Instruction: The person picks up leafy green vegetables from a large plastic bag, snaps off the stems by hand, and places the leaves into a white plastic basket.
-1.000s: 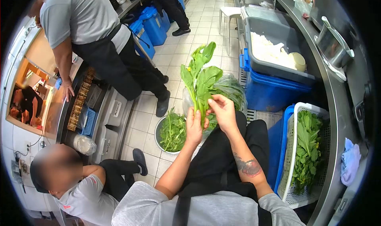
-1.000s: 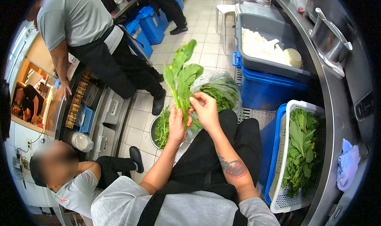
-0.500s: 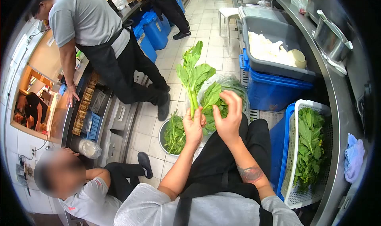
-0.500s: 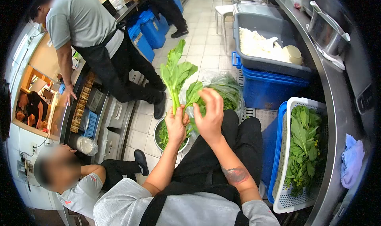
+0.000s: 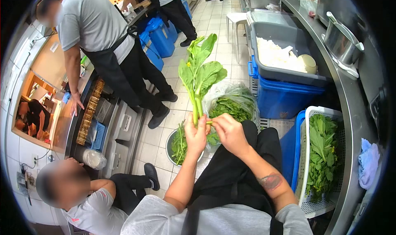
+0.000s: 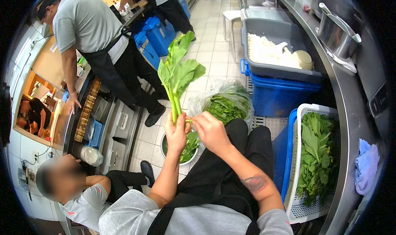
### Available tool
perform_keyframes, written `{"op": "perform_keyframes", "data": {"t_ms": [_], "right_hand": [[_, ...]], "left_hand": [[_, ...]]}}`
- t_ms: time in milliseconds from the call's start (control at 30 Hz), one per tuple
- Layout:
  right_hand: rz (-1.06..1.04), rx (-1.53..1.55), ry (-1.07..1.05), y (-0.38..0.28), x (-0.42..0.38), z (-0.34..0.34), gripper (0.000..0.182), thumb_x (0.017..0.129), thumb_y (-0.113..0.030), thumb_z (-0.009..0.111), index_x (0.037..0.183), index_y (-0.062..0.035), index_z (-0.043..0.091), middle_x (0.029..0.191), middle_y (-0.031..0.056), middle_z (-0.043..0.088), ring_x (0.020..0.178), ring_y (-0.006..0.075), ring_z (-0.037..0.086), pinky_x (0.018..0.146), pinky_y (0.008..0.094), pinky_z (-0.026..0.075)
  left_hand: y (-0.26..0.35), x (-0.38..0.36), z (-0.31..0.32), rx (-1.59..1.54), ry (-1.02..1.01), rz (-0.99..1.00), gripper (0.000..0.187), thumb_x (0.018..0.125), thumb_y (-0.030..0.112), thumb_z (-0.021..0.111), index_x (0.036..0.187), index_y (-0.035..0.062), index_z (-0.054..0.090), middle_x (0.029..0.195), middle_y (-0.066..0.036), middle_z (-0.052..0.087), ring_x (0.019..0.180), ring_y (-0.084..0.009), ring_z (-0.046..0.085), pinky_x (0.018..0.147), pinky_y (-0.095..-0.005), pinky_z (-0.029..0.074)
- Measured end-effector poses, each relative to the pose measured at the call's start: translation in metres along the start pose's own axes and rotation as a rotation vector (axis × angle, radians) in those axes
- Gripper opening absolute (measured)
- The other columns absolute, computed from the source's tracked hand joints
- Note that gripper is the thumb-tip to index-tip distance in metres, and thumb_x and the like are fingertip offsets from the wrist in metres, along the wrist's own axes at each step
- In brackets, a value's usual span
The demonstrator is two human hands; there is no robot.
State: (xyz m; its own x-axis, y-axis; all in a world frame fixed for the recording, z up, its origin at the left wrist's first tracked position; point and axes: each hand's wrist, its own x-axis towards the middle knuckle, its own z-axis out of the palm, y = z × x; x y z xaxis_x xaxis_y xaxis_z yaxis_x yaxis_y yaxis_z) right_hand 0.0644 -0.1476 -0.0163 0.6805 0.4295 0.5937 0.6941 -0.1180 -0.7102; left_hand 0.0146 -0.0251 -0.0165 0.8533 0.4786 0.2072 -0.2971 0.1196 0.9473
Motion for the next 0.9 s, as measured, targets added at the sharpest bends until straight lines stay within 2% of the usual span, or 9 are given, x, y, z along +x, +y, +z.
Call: {"op": "perform_keyframes", "data": {"t_ms": [33, 67, 133, 267, 300, 433, 533, 700, 900], "right_hand": [[0.191, 0.207, 0.116, -0.002, 0.000, 0.003, 0.011, 0.089, -0.006, 0.054, 0.084, 0.0014, 0.061, 0.074, 0.0087, 0.058, 0.058, 0.0189, 0.060, 0.054, 0.0268, 0.048], [0.412, 0.416, 0.218, 0.008, 0.002, 0.005, 0.016, 0.092, -0.009, 0.051, 0.085, 0.0025, 0.060, 0.070, 0.0072, 0.059, 0.055, 0.0135, 0.058, 0.055, 0.0252, 0.047], [0.526, 0.516, 0.323, 0.026, 0.009, -0.009, 0.019, 0.094, -0.011, 0.049, 0.085, 0.0030, 0.059, 0.067, 0.0054, 0.059, 0.057, 0.0100, 0.057, 0.055, 0.0245, 0.046], [0.049, 0.047, 0.179, 0.005, 0.023, -0.034, 0.006, 0.087, -0.005, 0.057, 0.087, 0.0004, 0.059, 0.074, 0.0104, 0.057, 0.060, 0.0212, 0.057, 0.056, 0.0295, 0.046], [-0.052, -0.040, 0.110, 0.002, 0.025, -0.038, 0.014, 0.079, -0.003, 0.063, 0.094, -0.0020, 0.062, 0.083, 0.0111, 0.056, 0.070, 0.0268, 0.057, 0.062, 0.0331, 0.047], [-0.350, -0.303, 0.023, -0.008, 0.050, -0.049, 0.038, 0.072, -0.008, 0.067, 0.110, -0.0058, 0.061, 0.099, 0.0082, 0.056, 0.088, 0.0247, 0.056, 0.075, 0.0344, 0.046], [-0.510, -0.430, 0.052, 0.003, 0.057, -0.049, 0.043, 0.070, -0.009, 0.072, 0.112, -0.0062, 0.061, 0.104, 0.0082, 0.057, 0.086, 0.0242, 0.057, 0.076, 0.0349, 0.046], [-0.532, -0.483, 0.177, 0.015, 0.048, -0.048, 0.038, 0.059, -0.009, 0.073, 0.096, -0.0059, 0.062, 0.095, 0.0048, 0.060, 0.085, 0.0222, 0.058, 0.068, 0.0344, 0.043], [-0.549, -0.479, 0.132, 0.019, 0.048, -0.052, 0.028, 0.064, -0.011, 0.068, 0.090, -0.0027, 0.062, 0.085, 0.0067, 0.059, 0.075, 0.0218, 0.056, 0.065, 0.0334, 0.043]], "left_hand": [[-0.002, 0.000, 0.003, -0.030, -0.009, 0.023, 0.010, 0.095, 0.013, 0.051, 0.095, 0.0040, 0.046, 0.071, -0.001, 0.048, 0.050, -0.0046, 0.038, 0.044, -0.0192, 0.032], [-0.003, -0.001, 0.006, -0.061, -0.017, 0.042, 0.010, 0.095, 0.012, 0.052, 0.094, 0.0038, 0.046, 0.070, -0.001, 0.047, 0.051, -0.0043, 0.040, 0.044, -0.0188, 0.032], [-0.005, -0.003, 0.009, -0.061, -0.013, 0.038, 0.009, 0.095, 0.011, 0.052, 0.094, 0.0034, 0.047, 0.069, 0.000, 0.046, 0.051, -0.0047, 0.039, 0.045, -0.0194, 0.033], [-0.014, -0.006, 0.001, 0.080, -0.087, 0.015, 0.011, 0.096, 0.014, 0.049, 0.096, 0.0029, 0.050, 0.070, 0.002, 0.046, 0.053, -0.0037, 0.038, 0.046, -0.0193, 0.031], [-0.015, -0.006, 0.000, 0.087, -0.105, 0.009, 0.012, 0.097, 0.015, 0.048, 0.097, 0.0028, 0.050, 0.070, 0.002, 0.046, 0.053, -0.0036, 0.038, 0.046, -0.0192, 0.031], [-0.012, -0.014, 0.004, 0.049, -0.127, -0.027, 0.019, 0.099, 0.019, 0.044, 0.102, 0.0021, 0.052, 0.069, 0.001, 0.046, 0.053, -0.0036, 0.036, 0.046, -0.0189, 0.029], [-0.006, -0.017, 0.010, -0.079, -0.108, -0.110, 0.023, 0.099, 0.023, 0.043, 0.102, 0.0015, 0.051, 0.066, 0.000, 0.043, 0.051, -0.0053, 0.034, 0.045, -0.0189, 0.028], [0.004, -0.029, 0.022, -0.186, -0.109, -0.231, 0.022, 0.098, 0.022, 0.046, 0.102, 0.0012, 0.051, 0.064, 0.000, 0.041, 0.048, -0.0055, 0.033, 0.043, -0.0186, 0.027], [0.008, -0.031, 0.025, 0.022, -0.072, -0.153, 0.019, 0.098, 0.019, 0.046, 0.101, 0.0009, 0.051, 0.064, 0.001, 0.040, 0.048, -0.0044, 0.031, 0.043, -0.0189, 0.026]]}}
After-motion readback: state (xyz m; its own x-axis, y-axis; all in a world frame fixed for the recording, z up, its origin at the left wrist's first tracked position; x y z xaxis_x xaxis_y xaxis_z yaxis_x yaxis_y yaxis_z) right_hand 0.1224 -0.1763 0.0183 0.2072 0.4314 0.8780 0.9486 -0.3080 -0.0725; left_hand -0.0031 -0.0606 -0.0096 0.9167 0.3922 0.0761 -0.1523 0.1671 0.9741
